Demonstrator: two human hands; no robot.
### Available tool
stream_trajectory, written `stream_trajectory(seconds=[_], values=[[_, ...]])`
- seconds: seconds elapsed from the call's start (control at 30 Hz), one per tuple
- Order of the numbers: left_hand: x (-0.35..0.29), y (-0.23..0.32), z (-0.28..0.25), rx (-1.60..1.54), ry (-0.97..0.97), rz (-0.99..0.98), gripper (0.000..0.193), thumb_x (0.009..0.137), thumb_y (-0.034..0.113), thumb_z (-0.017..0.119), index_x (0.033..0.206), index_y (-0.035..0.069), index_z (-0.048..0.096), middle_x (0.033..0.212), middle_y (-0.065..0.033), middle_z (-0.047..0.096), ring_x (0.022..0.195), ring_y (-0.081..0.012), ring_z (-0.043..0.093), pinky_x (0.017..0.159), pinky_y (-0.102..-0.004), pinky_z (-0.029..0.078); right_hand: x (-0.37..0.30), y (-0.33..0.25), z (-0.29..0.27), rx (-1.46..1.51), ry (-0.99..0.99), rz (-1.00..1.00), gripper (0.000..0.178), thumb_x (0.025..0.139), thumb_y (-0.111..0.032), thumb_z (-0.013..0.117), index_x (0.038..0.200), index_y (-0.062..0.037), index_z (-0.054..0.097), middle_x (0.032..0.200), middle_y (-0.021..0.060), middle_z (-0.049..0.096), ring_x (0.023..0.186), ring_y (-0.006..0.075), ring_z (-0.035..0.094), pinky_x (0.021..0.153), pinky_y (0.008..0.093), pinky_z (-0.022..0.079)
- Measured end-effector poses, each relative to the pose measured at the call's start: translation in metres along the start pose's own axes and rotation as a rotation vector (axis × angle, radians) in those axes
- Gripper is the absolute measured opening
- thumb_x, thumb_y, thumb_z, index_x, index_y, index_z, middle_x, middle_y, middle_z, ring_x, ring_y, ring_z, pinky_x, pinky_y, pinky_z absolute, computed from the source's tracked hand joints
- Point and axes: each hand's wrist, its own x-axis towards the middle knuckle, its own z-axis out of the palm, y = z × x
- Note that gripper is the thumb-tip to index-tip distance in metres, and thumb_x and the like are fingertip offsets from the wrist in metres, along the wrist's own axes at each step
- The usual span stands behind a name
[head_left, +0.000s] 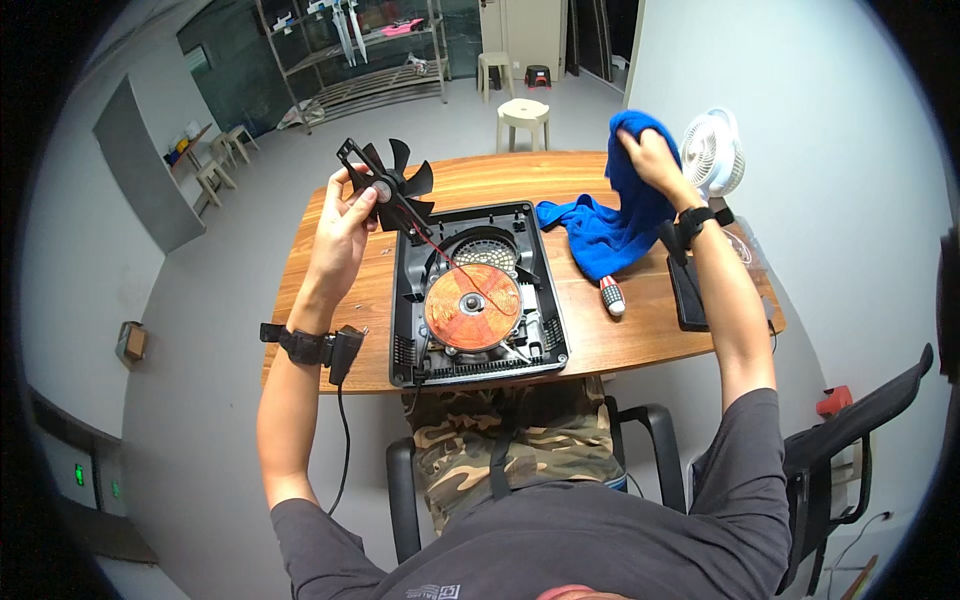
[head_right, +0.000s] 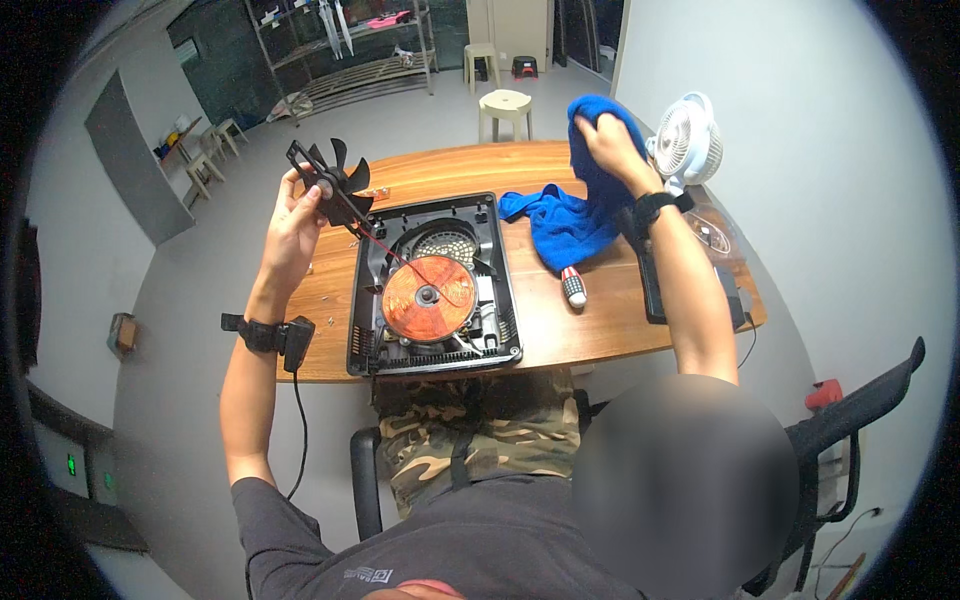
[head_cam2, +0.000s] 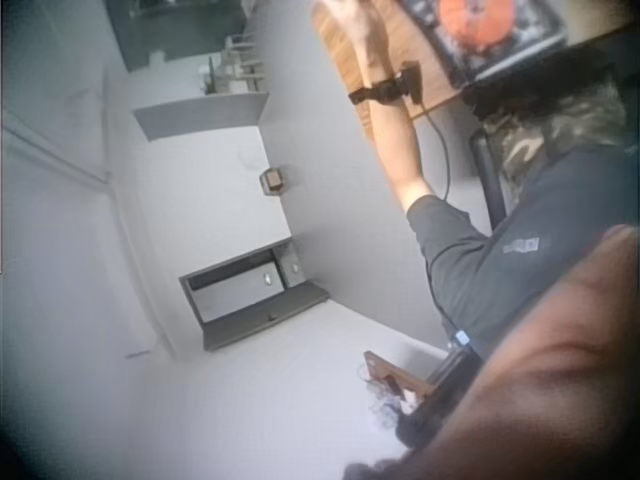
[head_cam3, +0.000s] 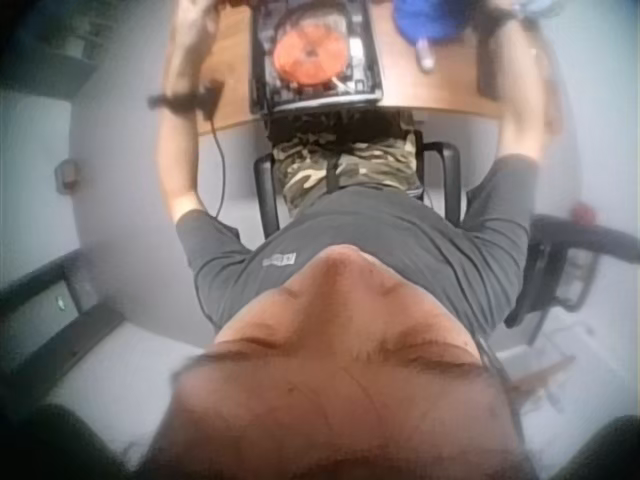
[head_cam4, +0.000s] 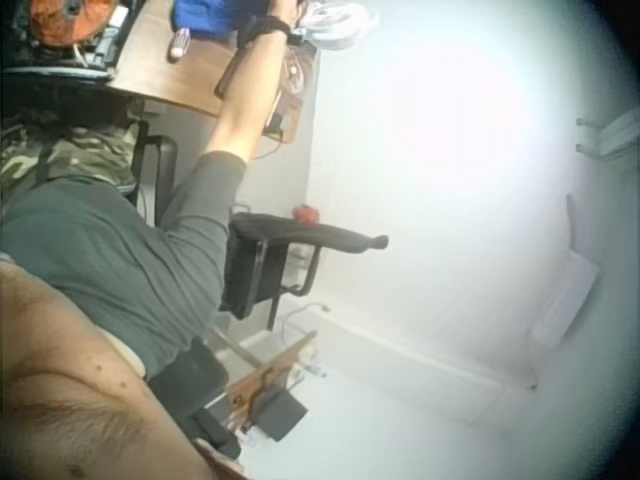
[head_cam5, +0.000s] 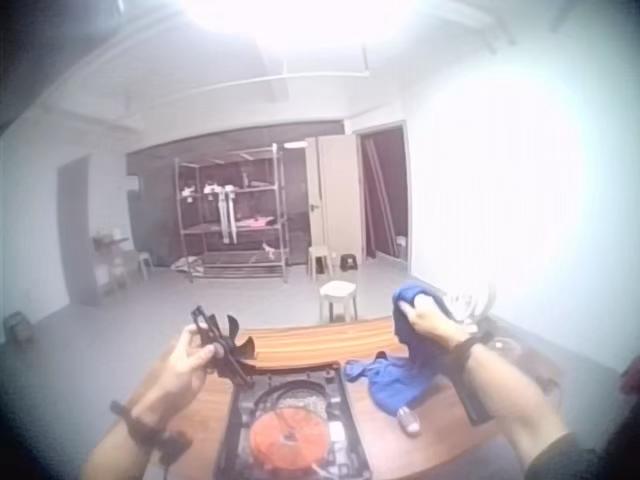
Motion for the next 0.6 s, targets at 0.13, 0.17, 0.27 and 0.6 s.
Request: stream_trajectory(seconds=[0.13,0.17,0.27,0.6], values=[[-0.006,0.001,0.001,0.016,0.012,-0.042,0.034,0.102,0.014,0.059,0.133,0.012,0.047,0.105,-0.0006,0.067,0.086,-0.0050,0.052,0.072,-0.0220,0.038,-0.035,0.007,0.035,-0.063,-0.220,0.018,0.034,0.098,-0.030,0.060,0.107,0.0020,0.067,0.104,0.0286,0.068,0.100,0.0413,0.066,0.088,0.0462,0.051],[-0.007,0.002,0.000,0.018,0.002,-0.049,0.034,0.102,0.014,0.060,0.133,0.012,0.047,0.105,-0.0006,0.067,0.086,-0.0049,0.052,0.072,-0.0219,0.038,-0.043,0.004,0.041,0.035,-0.326,-0.019,0.033,0.097,-0.029,0.060,0.108,0.0005,0.068,0.106,0.0274,0.068,0.101,0.0401,0.066,0.089,0.0452,0.051],[-0.010,-0.003,-0.005,0.031,-0.020,-0.075,0.036,0.101,0.015,0.060,0.134,0.011,0.047,0.105,-0.0006,0.067,0.086,-0.0045,0.053,0.070,-0.0215,0.038,-0.060,0.001,0.064,-0.087,-0.564,-0.135,0.037,0.095,-0.034,0.063,0.108,0.0004,0.070,0.104,0.0255,0.069,0.099,0.0387,0.066,0.089,0.0434,0.051],[-0.012,-0.021,-0.009,0.272,-0.099,-0.243,0.045,0.096,0.024,0.068,0.136,0.010,0.050,0.102,0.0020,0.064,0.086,-0.0018,0.053,0.068,-0.0196,0.036,-0.060,-0.056,0.026,-0.432,-1.061,-0.031,0.042,0.103,-0.038,0.053,0.108,0.0003,0.069,0.101,0.0253,0.069,0.099,0.0387,0.066,0.088,0.0454,0.051]])
